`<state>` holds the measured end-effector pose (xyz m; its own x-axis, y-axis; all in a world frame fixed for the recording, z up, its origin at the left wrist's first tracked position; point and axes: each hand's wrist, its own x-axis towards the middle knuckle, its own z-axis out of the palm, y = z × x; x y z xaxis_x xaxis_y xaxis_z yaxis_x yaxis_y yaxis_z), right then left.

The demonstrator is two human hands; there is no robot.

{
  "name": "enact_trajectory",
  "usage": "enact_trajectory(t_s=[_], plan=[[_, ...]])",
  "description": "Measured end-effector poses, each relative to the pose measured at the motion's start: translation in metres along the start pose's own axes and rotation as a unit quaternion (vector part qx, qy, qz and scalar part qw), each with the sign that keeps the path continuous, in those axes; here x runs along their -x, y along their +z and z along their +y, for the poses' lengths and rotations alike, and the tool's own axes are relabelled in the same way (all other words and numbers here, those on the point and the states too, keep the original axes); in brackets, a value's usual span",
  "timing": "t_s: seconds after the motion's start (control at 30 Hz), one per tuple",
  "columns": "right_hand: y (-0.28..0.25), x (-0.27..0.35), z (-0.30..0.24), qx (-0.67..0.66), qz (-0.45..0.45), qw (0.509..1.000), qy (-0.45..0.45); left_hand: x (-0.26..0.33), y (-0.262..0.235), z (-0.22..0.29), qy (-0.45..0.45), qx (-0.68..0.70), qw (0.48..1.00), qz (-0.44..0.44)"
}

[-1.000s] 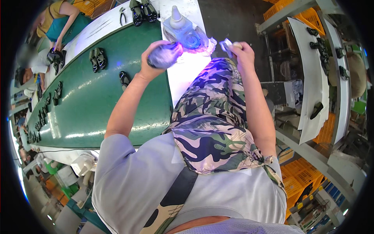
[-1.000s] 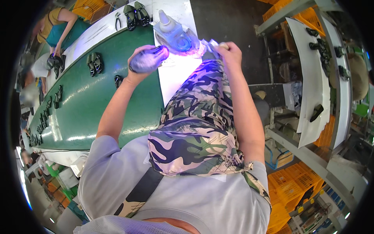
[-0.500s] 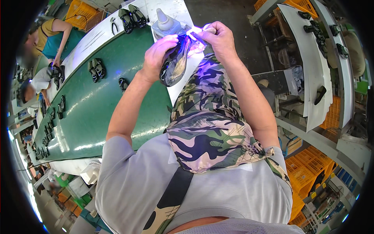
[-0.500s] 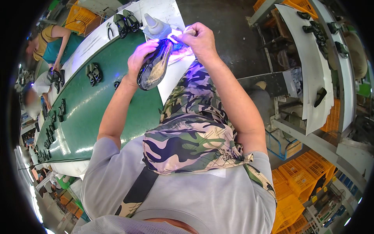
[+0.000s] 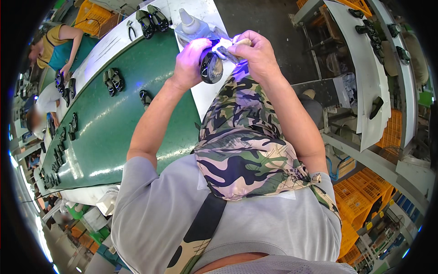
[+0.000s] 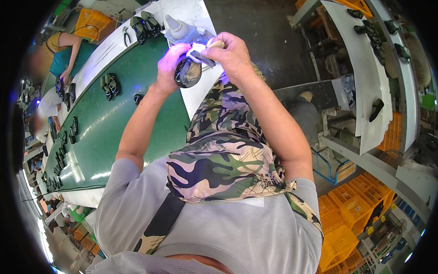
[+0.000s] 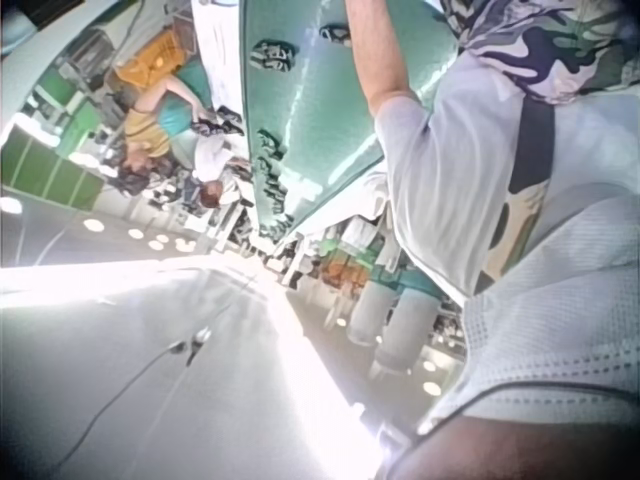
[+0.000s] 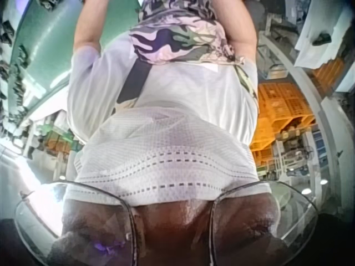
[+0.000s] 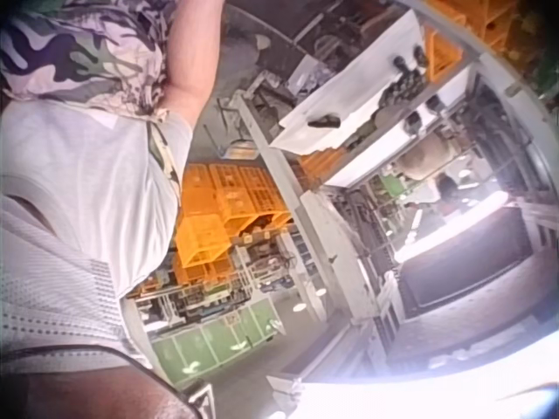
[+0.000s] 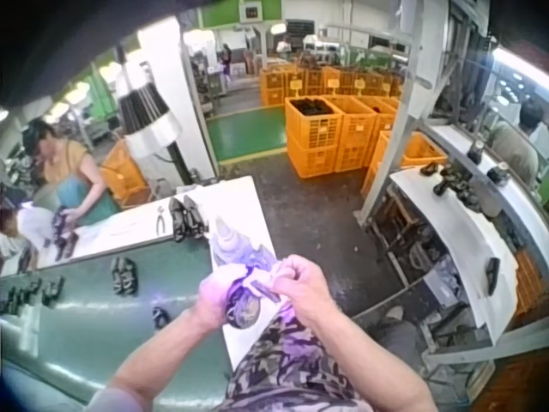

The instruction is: Polishing or applying finishing solution to dress shoes on a production line.

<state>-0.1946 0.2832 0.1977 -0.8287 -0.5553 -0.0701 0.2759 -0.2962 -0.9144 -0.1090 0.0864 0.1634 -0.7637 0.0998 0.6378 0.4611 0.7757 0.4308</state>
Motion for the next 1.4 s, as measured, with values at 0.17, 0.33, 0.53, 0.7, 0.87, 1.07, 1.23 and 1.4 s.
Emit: enact_trajectory(t_s=[0.17, 0.33, 0.53, 0.7, 0.87, 1.07, 1.23, 1.4], plan=[[-0.001, 0.002, -0.017, 0.089, -0.021, 0.994, -0.056, -0.006, 0.001, 0.008, -0.07, -0.016, 0.995, -0.063], [-0.004, -0.003, -0.024, 0.201, -0.002, 0.974, -0.102, -0.015, -0.007, 0.016, -0.184, -0.037, 0.96, -0.209], [-0.01, -0.016, -0.02, 0.225, 0.003, 0.964, -0.139, -0.015, -0.016, 0.012, -0.252, 0.15, 0.896, -0.334], [-0.011, -0.019, -0.014, 0.245, 0.003, 0.959, -0.141, 0.0, -0.013, -0.002, -0.311, 0.324, 0.833, -0.322], [-0.019, -0.024, 0.001, 0.263, 0.0, 0.955, -0.134, 0.004, -0.01, -0.002, -0.389, 0.459, 0.733, -0.319], [-0.023, -0.016, 0.014, 0.269, 0.003, 0.953, -0.142, 0.01, -0.005, 0.0, -0.433, 0.518, 0.683, -0.279], [-0.023, -0.003, 0.019, 0.261, -0.004, 0.957, -0.126, 0.015, 0.001, -0.004, -0.499, 0.571, 0.604, -0.245], [-0.025, 0.008, 0.027, 0.257, -0.024, 0.961, -0.095, 0.018, 0.006, -0.01, -0.528, 0.604, 0.564, -0.194]])
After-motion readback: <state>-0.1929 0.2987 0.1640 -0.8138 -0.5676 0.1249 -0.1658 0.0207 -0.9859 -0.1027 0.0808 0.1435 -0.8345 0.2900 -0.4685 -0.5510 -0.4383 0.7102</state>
